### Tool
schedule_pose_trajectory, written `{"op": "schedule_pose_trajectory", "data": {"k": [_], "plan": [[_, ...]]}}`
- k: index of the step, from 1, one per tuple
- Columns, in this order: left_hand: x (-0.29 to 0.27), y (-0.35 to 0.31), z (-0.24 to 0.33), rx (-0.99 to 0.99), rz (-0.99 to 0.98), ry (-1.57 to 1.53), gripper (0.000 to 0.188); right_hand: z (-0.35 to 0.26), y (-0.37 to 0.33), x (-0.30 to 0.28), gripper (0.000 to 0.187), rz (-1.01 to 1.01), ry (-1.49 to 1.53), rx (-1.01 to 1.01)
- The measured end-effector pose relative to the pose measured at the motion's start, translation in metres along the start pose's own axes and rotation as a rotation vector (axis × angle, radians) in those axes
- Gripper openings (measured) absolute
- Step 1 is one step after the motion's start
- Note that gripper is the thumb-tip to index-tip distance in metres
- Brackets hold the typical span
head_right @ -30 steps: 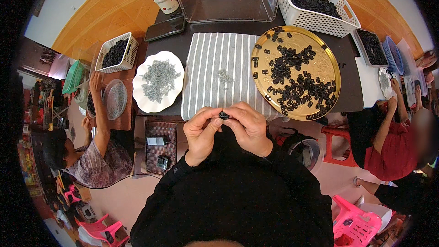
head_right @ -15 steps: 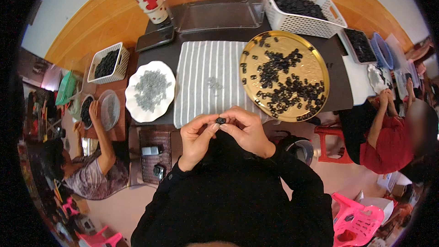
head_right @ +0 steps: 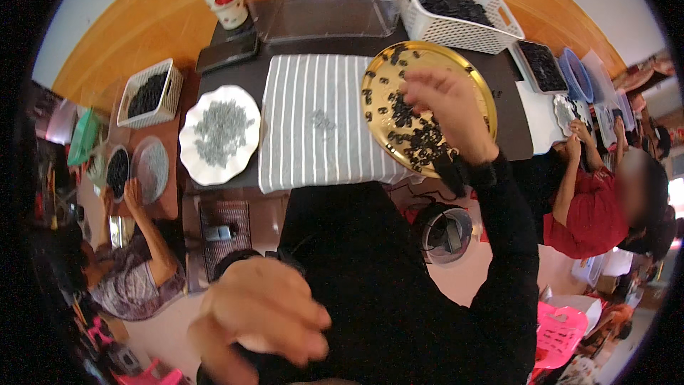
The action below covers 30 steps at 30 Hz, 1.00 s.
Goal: The person assembles plastic components by picking up metal pins and inserting them into black plastic pieces by hand.
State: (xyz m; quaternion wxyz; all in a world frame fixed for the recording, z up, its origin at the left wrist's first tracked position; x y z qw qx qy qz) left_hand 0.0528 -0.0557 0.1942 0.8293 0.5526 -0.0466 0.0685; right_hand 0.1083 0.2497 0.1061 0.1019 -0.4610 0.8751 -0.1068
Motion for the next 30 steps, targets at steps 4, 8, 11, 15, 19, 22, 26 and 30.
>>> {"op": "schedule_pose_trajectory", "data": {"k": [4,8,11,15,19,22,26,30], "plan": [[0.002,0.026,-0.011,0.169,-0.047,-0.220,0.038,0.045,-0.019,0.047,0.018,-0.053,-0.209,0.011],[0.034,0.012,-0.008,0.123,0.530,-0.018,0.048,0.060,-0.014,0.082,0.017,0.045,-0.538,-0.298],[0.007,0.006,-0.021,0.137,0.082,-0.321,0.052,0.055,-0.011,0.108,0.017,0.084,-0.767,-0.454],[0.028,0.018,-0.011,0.099,0.463,-0.238,0.039,0.060,-0.001,0.127,0.011,0.119,-0.849,-0.537],[0.014,0.023,-0.015,0.073,-0.032,-0.449,0.030,0.060,0.000,0.137,0.006,0.176,-0.977,-0.546],[0.015,0.018,-0.018,0.082,0.381,-0.394,0.027,0.065,0.002,0.138,0.002,0.208,-1.044,-0.549],[0.023,0.014,-0.020,0.071,0.099,-0.464,0.027,0.056,-0.014,0.134,0.004,0.248,-1.040,-0.605],[0.032,0.020,-0.023,0.129,0.384,-0.266,0.029,0.066,-0.018,0.123,0.007,0.253,-1.005,-0.627]]}}
Point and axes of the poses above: each hand's wrist, its own y-axis towards the middle knuckle, its own x-axis out of the palm, z = x × y, the point moved 4 cm from there along y, towards the middle knuckle, and after that the axes turned 13 degrees about x, right-handed, at the moved point
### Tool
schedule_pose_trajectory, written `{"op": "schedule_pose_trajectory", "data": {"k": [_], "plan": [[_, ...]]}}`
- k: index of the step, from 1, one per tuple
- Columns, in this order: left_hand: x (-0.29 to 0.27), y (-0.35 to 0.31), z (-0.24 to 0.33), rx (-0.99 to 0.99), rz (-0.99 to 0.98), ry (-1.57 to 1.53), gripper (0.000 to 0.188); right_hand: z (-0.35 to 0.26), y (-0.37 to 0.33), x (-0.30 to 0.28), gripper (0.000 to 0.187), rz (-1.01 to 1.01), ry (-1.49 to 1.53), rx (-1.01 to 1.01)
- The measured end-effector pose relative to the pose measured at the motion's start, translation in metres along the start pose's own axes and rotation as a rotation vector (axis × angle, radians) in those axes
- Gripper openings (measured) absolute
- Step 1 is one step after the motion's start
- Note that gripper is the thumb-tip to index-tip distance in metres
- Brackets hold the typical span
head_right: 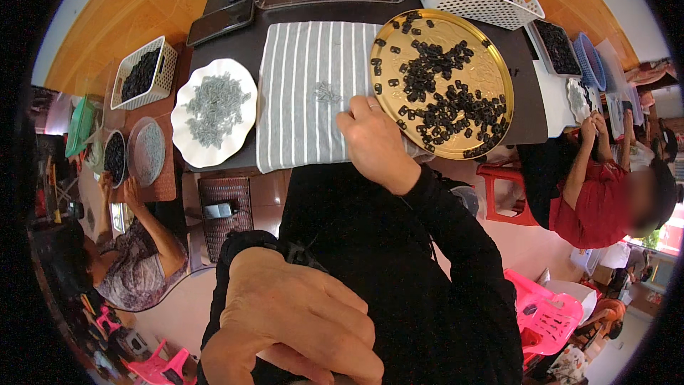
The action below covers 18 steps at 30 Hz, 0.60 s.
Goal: The person assembles plastic components by picking up metal pins and inserting them into black plastic pieces by hand.
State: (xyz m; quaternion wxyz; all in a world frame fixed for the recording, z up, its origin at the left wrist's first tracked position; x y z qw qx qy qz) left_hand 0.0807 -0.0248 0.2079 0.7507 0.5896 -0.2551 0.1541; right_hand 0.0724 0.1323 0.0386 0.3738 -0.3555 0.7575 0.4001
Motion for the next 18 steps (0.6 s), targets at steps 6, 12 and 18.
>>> {"op": "schedule_pose_trajectory", "data": {"k": [6,12,18], "plan": [[-0.024,0.017,-0.014,-0.270,-0.453,-0.252,0.032,0.059,0.017,-0.045,0.003,0.065,0.107,0.194],[-0.036,-0.012,-0.022,-0.265,-0.536,-0.090,0.028,0.068,0.028,-0.042,0.010,-0.023,-0.209,0.171],[-0.088,-0.032,-0.019,-0.503,-0.576,0.158,0.020,0.081,0.016,-0.065,0.012,-0.236,-0.090,0.221]]}}
Point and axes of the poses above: each hand's wrist, its own y-axis towards the middle knuckle, its own x-axis out of the palm, z = x × y, the point moved 4 cm from there along y, towards the middle knuckle, and after that the axes turned 13 degrees about x, right-handed, at the moved point
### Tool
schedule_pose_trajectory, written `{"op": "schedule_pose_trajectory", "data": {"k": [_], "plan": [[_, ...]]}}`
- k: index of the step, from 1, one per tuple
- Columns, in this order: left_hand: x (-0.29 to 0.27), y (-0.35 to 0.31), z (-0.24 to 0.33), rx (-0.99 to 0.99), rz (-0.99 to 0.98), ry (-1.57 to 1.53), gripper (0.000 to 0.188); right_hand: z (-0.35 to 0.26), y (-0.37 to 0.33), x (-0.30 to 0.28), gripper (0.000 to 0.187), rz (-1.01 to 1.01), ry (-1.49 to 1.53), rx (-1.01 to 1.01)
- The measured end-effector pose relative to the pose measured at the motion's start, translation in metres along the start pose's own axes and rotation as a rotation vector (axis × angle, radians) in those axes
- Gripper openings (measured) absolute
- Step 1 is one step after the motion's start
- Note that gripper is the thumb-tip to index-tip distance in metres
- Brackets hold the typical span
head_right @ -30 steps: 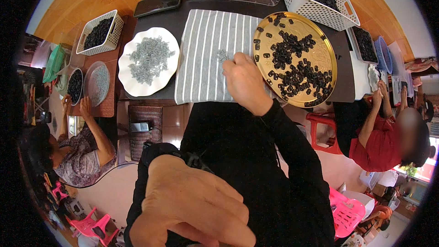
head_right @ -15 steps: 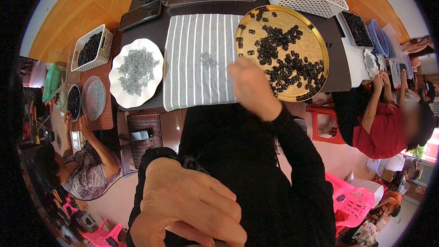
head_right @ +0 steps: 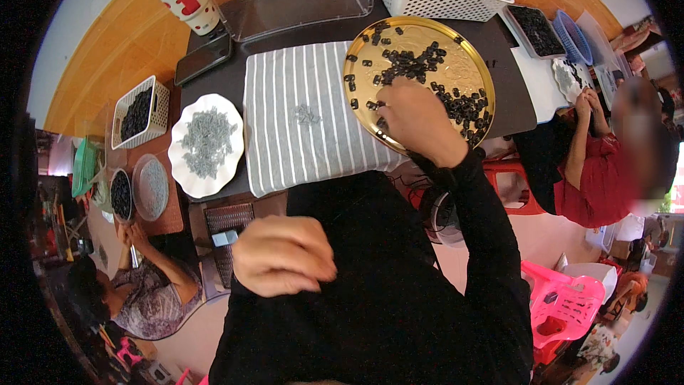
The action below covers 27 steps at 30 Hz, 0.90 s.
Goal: The person assembles plastic components by picking up metal pins and inserting them into black plastic pieces by hand.
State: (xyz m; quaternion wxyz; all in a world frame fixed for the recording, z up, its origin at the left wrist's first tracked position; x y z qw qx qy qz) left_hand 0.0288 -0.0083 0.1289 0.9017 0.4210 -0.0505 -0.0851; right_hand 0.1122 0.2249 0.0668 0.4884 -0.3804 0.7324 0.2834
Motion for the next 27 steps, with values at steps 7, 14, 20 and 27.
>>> {"op": "schedule_pose_trajectory", "data": {"k": [7,14,20,27], "plan": [[-0.034,-0.062,-0.035,-0.336,0.626,0.323,0.012,0.081,0.003,-0.065,0.021,0.211,-0.061,0.139],[-0.055,-0.081,-0.076,-0.383,0.811,0.240,0.010,0.103,0.005,-0.057,0.022,0.057,-0.072,0.280],[-0.060,-0.086,-0.086,-0.387,0.800,0.278,0.009,0.073,0.044,-0.034,0.017,0.099,-0.031,-0.024],[-0.058,-0.090,-0.086,-0.370,0.795,0.373,0.008,0.062,0.076,-0.011,0.007,-0.025,-0.129,0.020]]}}
Point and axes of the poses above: each hand's wrist, its own y-axis towards the middle knuckle, its own x-axis out of the palm, z = x × y, the point moved 4 cm from there along y, towards the middle knuckle, and after that the axes turned 13 degrees about x, right-handed, at the moved point
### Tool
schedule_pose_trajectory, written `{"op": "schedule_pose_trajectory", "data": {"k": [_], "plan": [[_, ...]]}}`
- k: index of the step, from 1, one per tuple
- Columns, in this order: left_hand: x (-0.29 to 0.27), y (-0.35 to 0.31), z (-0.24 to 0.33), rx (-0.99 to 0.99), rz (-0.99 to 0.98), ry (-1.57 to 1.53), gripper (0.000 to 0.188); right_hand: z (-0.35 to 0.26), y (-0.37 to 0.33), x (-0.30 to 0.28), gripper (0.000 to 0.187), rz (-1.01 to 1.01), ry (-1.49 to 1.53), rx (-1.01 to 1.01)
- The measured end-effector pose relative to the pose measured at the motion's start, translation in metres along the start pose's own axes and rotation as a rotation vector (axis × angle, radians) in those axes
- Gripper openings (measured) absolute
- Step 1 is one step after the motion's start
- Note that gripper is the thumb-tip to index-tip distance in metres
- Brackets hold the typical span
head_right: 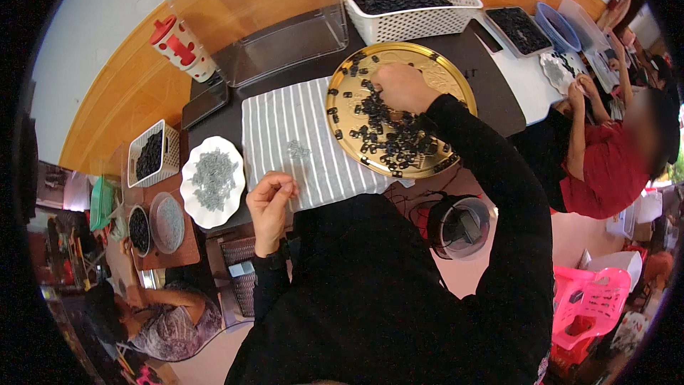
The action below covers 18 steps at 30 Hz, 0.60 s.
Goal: The person assembles plastic components by picking up metal pins and inserting them into black plastic pieces by hand.
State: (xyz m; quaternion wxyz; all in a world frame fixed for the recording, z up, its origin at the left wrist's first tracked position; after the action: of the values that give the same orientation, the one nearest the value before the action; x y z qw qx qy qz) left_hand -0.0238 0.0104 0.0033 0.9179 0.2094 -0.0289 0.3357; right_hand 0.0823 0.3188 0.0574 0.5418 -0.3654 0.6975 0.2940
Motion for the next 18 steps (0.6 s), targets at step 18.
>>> {"op": "schedule_pose_trajectory", "data": {"k": [18], "plan": [[0.044,-0.017,0.027,-0.229,-0.071,-0.568,0.029,-0.147,-0.125,-0.021,0.012,0.224,0.434,-0.528]]}}
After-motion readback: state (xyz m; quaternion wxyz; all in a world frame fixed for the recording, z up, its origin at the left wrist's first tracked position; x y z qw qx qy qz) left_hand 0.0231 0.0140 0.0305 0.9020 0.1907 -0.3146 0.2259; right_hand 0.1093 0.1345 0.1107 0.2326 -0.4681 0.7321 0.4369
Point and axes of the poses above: each hand's wrist, its own y-axis towards the middle knuckle, its own x-axis out of the palm, z = x × y, the point moved 4 cm from there along y, towards the middle knuckle, and after that the axes turned 13 degrees about x, right-handed, at the moved point
